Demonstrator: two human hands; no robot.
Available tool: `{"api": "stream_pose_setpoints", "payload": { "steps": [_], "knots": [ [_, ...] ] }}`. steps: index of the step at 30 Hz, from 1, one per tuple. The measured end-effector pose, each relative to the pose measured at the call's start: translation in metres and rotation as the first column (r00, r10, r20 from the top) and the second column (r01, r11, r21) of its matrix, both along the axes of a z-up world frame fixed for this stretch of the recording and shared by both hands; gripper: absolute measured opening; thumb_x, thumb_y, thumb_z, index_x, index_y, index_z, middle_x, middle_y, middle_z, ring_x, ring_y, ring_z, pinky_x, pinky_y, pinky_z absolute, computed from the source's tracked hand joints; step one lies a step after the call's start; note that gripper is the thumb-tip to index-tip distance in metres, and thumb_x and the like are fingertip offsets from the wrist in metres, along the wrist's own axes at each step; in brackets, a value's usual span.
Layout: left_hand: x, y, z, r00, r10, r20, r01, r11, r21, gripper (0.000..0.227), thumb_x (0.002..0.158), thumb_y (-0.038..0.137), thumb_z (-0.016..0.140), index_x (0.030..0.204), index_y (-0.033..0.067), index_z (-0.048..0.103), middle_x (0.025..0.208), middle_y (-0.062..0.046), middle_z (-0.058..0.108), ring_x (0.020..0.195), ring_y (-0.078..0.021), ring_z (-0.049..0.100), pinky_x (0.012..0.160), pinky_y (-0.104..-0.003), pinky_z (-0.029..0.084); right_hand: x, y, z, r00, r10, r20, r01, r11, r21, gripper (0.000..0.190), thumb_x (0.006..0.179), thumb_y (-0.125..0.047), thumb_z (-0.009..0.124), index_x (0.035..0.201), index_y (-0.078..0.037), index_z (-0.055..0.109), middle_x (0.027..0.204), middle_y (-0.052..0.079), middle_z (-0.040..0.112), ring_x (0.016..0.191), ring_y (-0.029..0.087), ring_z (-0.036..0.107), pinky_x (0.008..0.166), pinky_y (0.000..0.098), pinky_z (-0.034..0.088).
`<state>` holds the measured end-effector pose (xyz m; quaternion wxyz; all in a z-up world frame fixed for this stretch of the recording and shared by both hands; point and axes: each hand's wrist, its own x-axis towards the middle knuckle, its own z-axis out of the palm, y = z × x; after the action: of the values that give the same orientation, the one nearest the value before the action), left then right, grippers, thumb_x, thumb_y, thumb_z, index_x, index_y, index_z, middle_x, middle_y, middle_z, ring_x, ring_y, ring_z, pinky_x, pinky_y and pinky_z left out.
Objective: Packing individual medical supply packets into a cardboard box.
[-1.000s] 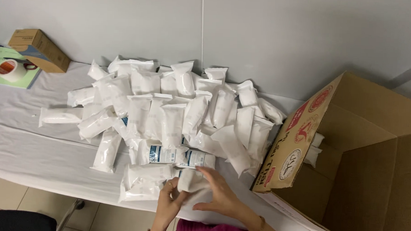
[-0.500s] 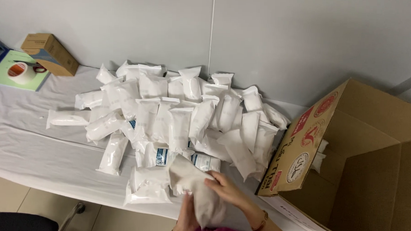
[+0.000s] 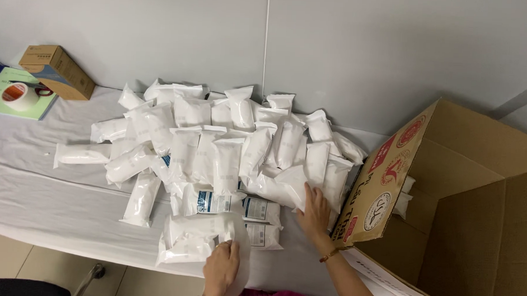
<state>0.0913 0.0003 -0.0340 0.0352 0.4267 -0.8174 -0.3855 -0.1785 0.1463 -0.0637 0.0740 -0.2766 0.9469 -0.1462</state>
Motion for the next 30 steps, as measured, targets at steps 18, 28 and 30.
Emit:
{"api": "stream_pose_setpoints", "payload": {
  "steps": [18, 28, 30],
  "knots": [
    [-0.041, 0.04, 0.158, 0.781, -0.113, -0.615, 0.303, 0.929, 0.213, 0.035, 0.088, 0.016, 0.079, 0.122, 0.0058, 0.072, 0.089, -0.004, 0.075, 0.068, -0.0115, 0.068, 0.057, -0.024, 0.053, 0.078, 0.035, -0.045, -0.416, 0.903, 0.108, 0.882, 0.43, -0.191, 0.066, 0.12, -0.043, 0.034, 0.161, 0.009, 0.035, 0.146, 0.031, 0.053, 0.126, 0.042, 0.06, 0.107, 0.0523, 0.055],
    [-0.08, 0.08, 0.117, 0.901, -0.403, -0.162, 0.208, 0.727, -0.654, 0.068, 0.085, 0.045, 0.068, 0.145, 0.0165, 0.055, 0.157, -0.02, 0.037, 0.142, -0.0468, 0.031, 0.107, -0.061, 0.031, 0.103, 0.02, -0.03, -0.022, 0.905, 0.425, 0.788, 0.277, -0.55, 0.067, 0.101, -0.054, 0.035, 0.157, -0.019, 0.024, 0.162, 0.011, 0.03, 0.149, 0.031, 0.033, 0.117, 0.056, 0.044],
    [-0.093, 0.067, 0.098, 0.921, -0.294, -0.255, 0.065, 0.762, -0.644, 0.066, 0.096, 0.043, 0.056, 0.153, 0.0136, 0.044, 0.166, -0.02, 0.027, 0.153, -0.0445, 0.022, 0.122, -0.058, 0.018, 0.104, 0.024, -0.026, 0.026, 0.793, 0.609, 0.67, 0.438, -0.599, 0.064, 0.105, -0.048, 0.033, 0.16, -0.017, 0.025, 0.158, 0.013, 0.041, 0.14, 0.03, 0.046, 0.107, 0.051, 0.048]
  ]
}}
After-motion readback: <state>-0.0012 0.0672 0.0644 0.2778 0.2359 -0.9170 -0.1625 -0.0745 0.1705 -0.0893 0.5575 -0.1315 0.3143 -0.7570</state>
